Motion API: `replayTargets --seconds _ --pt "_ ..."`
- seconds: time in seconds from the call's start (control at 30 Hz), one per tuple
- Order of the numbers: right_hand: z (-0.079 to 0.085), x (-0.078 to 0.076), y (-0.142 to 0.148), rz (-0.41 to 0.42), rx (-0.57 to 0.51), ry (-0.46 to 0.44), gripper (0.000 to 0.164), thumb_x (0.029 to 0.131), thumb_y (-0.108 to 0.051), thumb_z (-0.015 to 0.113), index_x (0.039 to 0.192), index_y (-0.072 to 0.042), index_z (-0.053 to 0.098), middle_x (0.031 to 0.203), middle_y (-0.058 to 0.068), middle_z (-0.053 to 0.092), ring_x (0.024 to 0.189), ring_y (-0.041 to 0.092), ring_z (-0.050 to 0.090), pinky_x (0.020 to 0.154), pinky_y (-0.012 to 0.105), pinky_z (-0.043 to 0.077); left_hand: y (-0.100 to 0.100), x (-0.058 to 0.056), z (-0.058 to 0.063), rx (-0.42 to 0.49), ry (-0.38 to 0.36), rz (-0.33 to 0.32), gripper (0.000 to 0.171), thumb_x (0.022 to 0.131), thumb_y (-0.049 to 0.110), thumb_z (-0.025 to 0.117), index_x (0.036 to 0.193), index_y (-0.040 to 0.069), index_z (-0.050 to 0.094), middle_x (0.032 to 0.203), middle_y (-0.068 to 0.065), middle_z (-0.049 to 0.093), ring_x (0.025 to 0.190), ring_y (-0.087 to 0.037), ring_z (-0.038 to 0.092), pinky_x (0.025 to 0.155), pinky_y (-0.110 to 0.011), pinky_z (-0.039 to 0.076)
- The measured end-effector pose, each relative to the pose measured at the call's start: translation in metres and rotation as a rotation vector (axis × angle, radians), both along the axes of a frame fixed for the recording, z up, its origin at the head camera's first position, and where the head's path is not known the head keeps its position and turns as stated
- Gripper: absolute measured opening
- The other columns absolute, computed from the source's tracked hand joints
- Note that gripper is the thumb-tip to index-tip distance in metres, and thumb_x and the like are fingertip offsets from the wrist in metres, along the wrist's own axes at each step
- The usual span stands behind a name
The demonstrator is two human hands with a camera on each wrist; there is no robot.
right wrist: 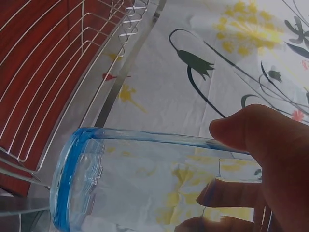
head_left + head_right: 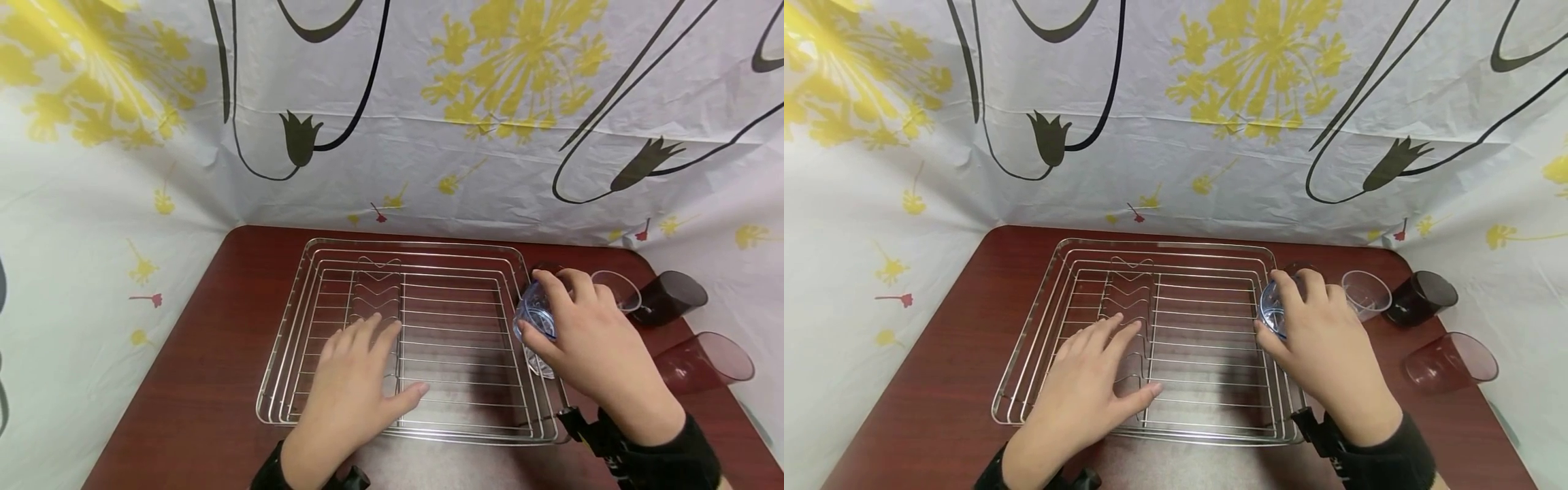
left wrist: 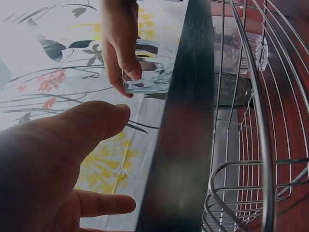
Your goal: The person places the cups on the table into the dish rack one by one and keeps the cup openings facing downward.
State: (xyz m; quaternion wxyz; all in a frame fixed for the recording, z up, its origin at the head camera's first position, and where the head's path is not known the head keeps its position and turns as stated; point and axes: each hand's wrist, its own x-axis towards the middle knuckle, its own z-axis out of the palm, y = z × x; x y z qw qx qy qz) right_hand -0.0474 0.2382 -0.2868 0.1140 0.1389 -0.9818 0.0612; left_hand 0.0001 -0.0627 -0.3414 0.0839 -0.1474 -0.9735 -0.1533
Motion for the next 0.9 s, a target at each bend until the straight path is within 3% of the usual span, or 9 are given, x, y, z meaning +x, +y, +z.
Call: replayTargets --seconds 0.6,0.9 --pt "-0.001 0.003 -0.012 0.052 0.041 0.038 0.070 0.087 -0.040 0.069 0.145 -0.010 0.044 0.132 0.026 0.044 0.102 0.050 0.049 0.066 0.058 0.052 0.010 -0.005 -0.001 0.019 -0.015 -0.024 0.091 0.080 0.077 0.059 0.150 0.020 0.044 0.150 -0.011 0.049 0.134 -0.034 0.049 0.111 -0.057 0.037" --pt "-0.003 0.004 -0.022 0.093 0.040 0.073 0.071 0.085 -0.042 0.069 0.143 -0.010 0.047 0.129 0.024 0.047 0.104 0.048 0.052 0.076 0.060 0.052 0.014 -0.007 -0.001 0.027 -0.031 -0.033 0.092 0.080 0.076 0.060 0.150 0.020 0.045 0.150 -0.012 0.049 0.136 -0.035 0.047 0.112 -0.059 0.035"
